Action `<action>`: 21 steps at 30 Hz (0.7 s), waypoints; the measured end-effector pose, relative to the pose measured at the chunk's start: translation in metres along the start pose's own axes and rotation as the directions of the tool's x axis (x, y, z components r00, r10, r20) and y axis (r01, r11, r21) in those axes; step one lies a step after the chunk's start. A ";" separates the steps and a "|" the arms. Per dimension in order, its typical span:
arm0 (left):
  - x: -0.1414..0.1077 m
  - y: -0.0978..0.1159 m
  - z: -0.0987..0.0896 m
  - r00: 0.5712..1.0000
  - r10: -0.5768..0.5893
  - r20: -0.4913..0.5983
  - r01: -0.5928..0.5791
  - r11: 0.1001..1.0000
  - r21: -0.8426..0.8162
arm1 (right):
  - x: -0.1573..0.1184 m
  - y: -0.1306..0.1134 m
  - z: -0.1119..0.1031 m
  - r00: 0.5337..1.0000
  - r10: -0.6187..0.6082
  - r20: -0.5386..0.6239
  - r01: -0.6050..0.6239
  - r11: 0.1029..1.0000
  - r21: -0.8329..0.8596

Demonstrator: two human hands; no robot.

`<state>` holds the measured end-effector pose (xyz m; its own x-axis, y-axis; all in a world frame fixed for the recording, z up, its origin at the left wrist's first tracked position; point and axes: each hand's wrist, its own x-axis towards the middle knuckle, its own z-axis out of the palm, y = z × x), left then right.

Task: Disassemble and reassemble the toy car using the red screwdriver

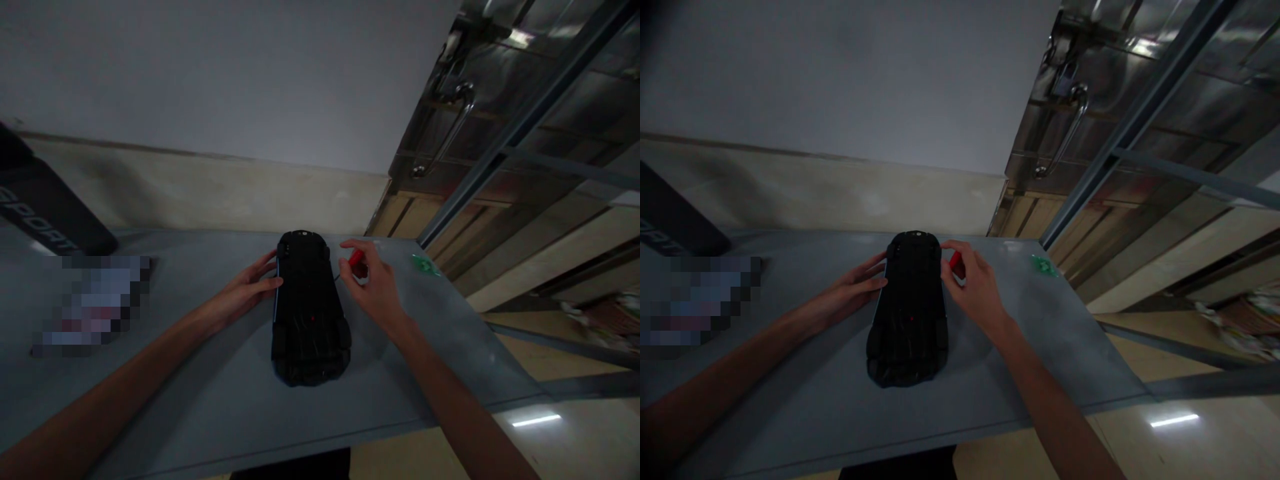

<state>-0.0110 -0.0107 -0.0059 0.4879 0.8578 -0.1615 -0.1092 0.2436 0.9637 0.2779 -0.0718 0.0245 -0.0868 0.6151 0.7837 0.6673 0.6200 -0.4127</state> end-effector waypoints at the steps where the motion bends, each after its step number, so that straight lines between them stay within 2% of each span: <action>1: 0.000 0.000 0.000 1.000 -0.004 -0.001 0.004 1.000 -0.003 | 0.000 0.000 0.000 1.000 0.001 0.007 -0.001 1.000 -0.004; 5: 0.000 0.000 0.000 1.000 -0.005 0.005 0.005 1.000 -0.002 | 0.000 0.000 -0.002 0.999 -0.006 0.047 0.007 1.000 -0.028; 9: 0.002 -0.003 -0.002 0.999 0.021 0.027 -0.020 1.000 -0.008 | 0.000 -0.001 -0.002 1.000 -0.011 0.018 0.012 0.999 -0.031; 21: 0.001 -0.002 -0.002 1.000 0.007 0.015 -0.007 1.000 0.003 | 0.000 -0.002 -0.002 0.996 0.072 0.045 -0.071 0.997 -0.027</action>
<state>-0.0119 -0.0090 -0.0089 0.4997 0.8529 -0.1514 -0.1098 0.2358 0.9656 0.2780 -0.0740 0.0262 -0.0720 0.6795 0.7301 0.6915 0.5615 -0.4544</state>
